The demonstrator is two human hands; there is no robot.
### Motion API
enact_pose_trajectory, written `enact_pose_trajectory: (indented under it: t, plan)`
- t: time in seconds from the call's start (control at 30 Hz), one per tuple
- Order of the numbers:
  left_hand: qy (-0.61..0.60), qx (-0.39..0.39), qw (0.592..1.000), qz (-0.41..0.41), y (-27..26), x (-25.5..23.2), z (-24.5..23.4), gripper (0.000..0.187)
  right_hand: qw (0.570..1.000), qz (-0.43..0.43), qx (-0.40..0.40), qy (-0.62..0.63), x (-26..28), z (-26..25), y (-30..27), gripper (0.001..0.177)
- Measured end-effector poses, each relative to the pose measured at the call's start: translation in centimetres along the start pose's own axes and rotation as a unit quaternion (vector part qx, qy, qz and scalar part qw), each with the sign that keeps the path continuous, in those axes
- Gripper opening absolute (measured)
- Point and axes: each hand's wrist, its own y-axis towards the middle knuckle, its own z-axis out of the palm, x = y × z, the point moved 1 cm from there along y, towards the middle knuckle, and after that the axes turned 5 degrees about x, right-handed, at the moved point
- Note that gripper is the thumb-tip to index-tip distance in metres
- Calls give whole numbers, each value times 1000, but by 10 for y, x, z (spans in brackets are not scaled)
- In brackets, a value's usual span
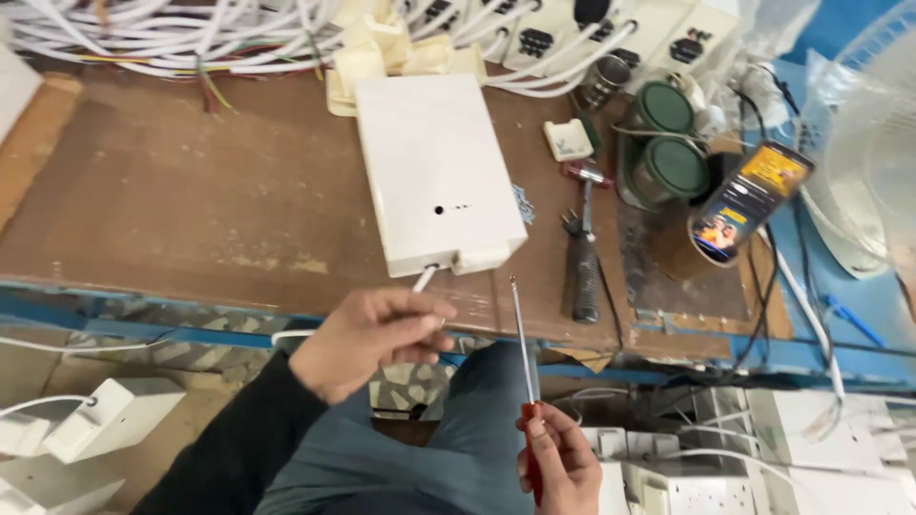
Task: Assembling a white plastic electrical enclosure or power strip using a manual screwdriver.
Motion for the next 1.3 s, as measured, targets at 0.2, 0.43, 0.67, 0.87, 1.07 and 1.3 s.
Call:
enact_pose_trajectory:
  t: [0.2,0.43,0.67,0.87,1.07,1.3]
  plan:
    - [-62,-143,987,-28,-12,49,-38,28,998,-41,29,-33,17,13,-1,35]
    - [-110,-189,976,2,5,47,-34,25,986,-68,69,-135,-18,18,-13,35]
    - [-161,-166,973,23,10,53,-41,26,981,-7,50,-185,-8,24,-17,36]
    - [-165,-168,972,15,15,57,-46,26,976,-4,52,-212,1,28,-20,37]
    - [-161,-157,974,10,14,54,-45,27,983,9,76,-169,-9,20,-18,35]
    - [-57,-205,977,8,21,54,-34,27,779,-364,-18,-510,37,51,-46,42]
